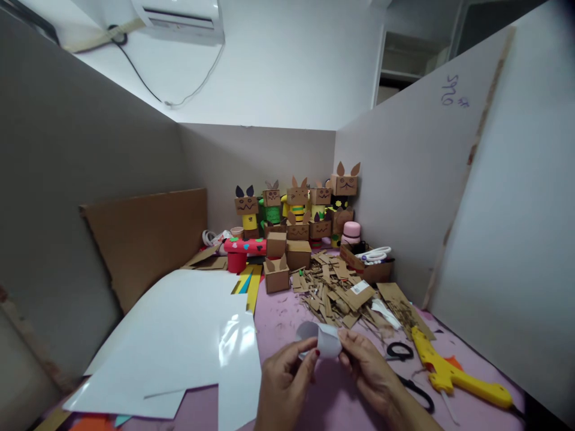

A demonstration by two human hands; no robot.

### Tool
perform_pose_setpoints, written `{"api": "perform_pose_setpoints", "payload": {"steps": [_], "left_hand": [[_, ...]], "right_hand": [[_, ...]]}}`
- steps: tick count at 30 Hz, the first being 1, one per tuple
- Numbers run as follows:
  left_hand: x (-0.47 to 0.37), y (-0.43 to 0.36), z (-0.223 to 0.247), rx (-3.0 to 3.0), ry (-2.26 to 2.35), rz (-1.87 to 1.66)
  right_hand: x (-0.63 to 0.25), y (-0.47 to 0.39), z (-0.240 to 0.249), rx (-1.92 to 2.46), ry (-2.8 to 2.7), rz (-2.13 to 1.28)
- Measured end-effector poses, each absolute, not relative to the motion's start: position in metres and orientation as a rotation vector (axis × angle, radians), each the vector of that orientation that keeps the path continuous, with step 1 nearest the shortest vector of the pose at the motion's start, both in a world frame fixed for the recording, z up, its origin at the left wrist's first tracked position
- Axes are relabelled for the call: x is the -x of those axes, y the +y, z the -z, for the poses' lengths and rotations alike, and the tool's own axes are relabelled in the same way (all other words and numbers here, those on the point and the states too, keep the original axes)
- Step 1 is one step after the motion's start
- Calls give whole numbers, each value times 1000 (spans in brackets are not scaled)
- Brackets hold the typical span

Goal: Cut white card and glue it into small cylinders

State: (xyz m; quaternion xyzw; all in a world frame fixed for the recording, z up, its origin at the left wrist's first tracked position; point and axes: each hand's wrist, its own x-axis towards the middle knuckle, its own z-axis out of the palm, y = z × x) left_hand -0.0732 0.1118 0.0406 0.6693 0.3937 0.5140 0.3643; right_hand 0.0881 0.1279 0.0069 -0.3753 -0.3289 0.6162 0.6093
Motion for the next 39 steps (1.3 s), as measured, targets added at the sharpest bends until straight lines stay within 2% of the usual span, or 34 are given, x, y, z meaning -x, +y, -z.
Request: {"api": "perform_pose_setpoints", "payload": {"steps": [7,16,22,27,39], "left_hand": [[74,111,-40,-1647,1074,-1231],[70,121,-40,-1415,1174,-1193],[73,122,-38,-1533,1160,-1289],[79,125,-33,-1623,1159,-1160],[77,139,-27,-1348,1056,-1324]], "right_hand": [[-89,130,-1,900,-795,-1391],[-90,130,2,1001,-930,-1190],[-89,129,2,1046,-991,-1124],[-88,130,1,1052,-1033,-1108],[-83,126,-14,993,-1094,-1133]]}}
